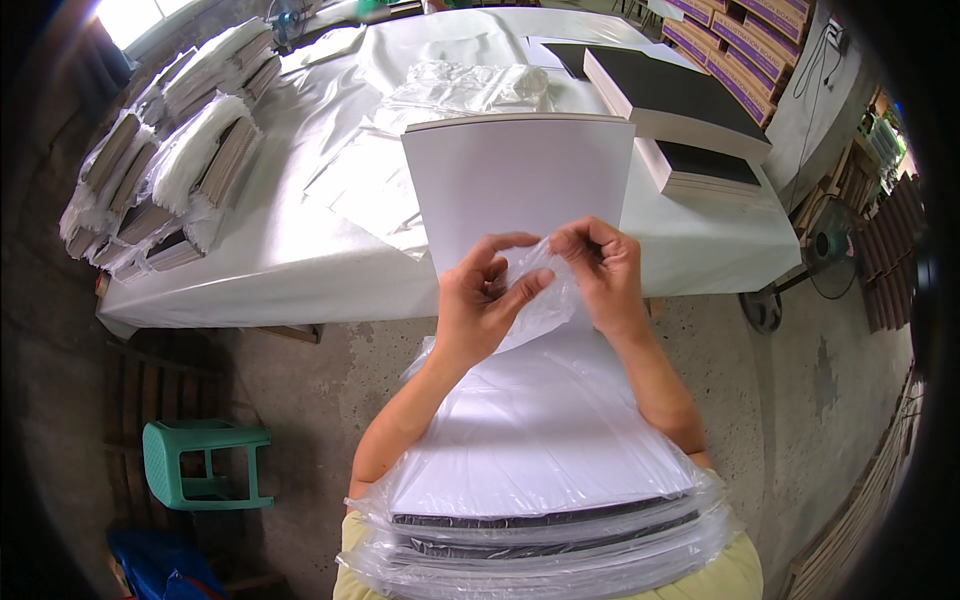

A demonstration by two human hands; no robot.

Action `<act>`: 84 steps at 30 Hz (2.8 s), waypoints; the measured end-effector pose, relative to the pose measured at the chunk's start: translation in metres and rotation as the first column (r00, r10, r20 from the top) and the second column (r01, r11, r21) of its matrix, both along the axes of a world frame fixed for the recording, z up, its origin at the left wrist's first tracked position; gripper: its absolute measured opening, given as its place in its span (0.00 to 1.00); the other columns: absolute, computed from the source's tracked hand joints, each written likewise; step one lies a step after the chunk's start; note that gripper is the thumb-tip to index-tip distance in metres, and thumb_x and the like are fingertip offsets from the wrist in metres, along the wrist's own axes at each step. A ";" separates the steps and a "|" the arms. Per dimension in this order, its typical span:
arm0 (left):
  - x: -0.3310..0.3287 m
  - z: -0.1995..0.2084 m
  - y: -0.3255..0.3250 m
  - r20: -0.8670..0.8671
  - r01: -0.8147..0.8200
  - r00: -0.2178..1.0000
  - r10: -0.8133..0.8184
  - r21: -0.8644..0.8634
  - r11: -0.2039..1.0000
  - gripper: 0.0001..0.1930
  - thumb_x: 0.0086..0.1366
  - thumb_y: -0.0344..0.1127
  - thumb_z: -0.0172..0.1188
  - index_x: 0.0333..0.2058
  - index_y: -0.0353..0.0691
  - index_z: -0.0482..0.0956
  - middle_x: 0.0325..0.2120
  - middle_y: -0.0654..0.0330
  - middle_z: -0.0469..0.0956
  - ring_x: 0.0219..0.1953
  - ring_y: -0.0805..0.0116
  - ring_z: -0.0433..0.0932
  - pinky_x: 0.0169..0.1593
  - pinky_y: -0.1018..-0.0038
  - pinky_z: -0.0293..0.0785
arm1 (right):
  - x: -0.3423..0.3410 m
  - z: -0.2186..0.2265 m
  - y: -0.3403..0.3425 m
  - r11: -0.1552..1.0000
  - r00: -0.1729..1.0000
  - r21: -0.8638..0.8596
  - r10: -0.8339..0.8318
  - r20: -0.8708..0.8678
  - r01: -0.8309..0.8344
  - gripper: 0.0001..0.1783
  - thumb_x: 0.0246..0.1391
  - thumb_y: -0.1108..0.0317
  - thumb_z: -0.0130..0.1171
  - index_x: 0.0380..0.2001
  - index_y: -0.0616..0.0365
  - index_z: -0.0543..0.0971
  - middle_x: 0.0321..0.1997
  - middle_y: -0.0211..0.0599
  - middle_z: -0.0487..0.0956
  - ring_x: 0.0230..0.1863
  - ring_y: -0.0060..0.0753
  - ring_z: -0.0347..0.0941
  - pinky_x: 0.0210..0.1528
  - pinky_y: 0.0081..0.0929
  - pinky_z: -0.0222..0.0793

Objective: The person wraps black paper products in plastic film by hand, pulling the film around each item and tucking it underneath while working at a table.

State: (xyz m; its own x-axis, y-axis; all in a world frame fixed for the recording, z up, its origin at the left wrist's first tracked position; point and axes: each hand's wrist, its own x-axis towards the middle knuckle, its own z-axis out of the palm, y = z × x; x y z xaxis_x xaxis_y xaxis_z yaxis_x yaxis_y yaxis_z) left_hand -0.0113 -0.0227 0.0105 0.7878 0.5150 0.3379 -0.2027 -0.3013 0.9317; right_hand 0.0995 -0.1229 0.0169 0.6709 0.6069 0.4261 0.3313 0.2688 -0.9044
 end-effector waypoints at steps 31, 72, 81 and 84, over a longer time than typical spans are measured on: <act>-0.068 -0.022 0.083 0.741 0.789 0.593 -0.316 -0.458 0.410 0.48 0.44 0.62 0.61 0.56 0.33 0.56 0.44 0.57 0.70 0.47 0.61 0.71 0.51 0.62 0.65 | 0.074 -0.040 -0.046 0.801 0.532 0.147 0.509 -0.677 -0.580 0.28 0.47 0.43 0.53 0.41 0.55 0.71 0.12 0.18 0.58 0.11 0.11 0.50 0.12 0.12 0.49; -0.044 -0.029 0.113 -0.068 0.122 0.986 -0.154 -0.337 0.934 0.29 0.41 0.22 0.63 0.45 0.38 0.64 0.30 0.62 0.70 0.30 0.75 0.70 0.34 0.82 0.68 | 0.094 -0.005 -0.070 0.852 0.856 -0.211 0.401 -0.327 -0.479 0.36 0.29 0.81 0.62 0.49 0.56 0.68 0.19 0.18 0.63 0.23 0.13 0.58 0.26 0.12 0.56; 0.029 -0.003 0.115 0.171 -0.547 0.829 0.532 0.439 0.713 0.41 0.36 0.10 0.42 0.54 0.47 0.64 0.42 0.55 0.60 0.36 0.65 0.64 0.25 0.75 0.64 | 0.116 0.010 -0.003 0.784 0.587 -0.036 -0.432 0.685 0.619 0.31 0.33 0.85 0.55 0.45 0.48 0.70 0.33 0.34 0.63 0.30 0.36 0.65 0.28 0.28 0.64; 0.030 0.001 0.122 0.304 -0.566 0.823 0.480 0.518 0.642 0.38 0.35 0.10 0.41 0.49 0.46 0.69 0.41 0.56 0.63 0.30 0.66 0.66 0.23 0.75 0.62 | 0.121 0.012 0.001 0.781 0.541 -0.001 -0.431 0.722 0.625 0.31 0.33 0.85 0.54 0.44 0.47 0.71 0.37 0.35 0.63 0.32 0.37 0.68 0.27 0.28 0.66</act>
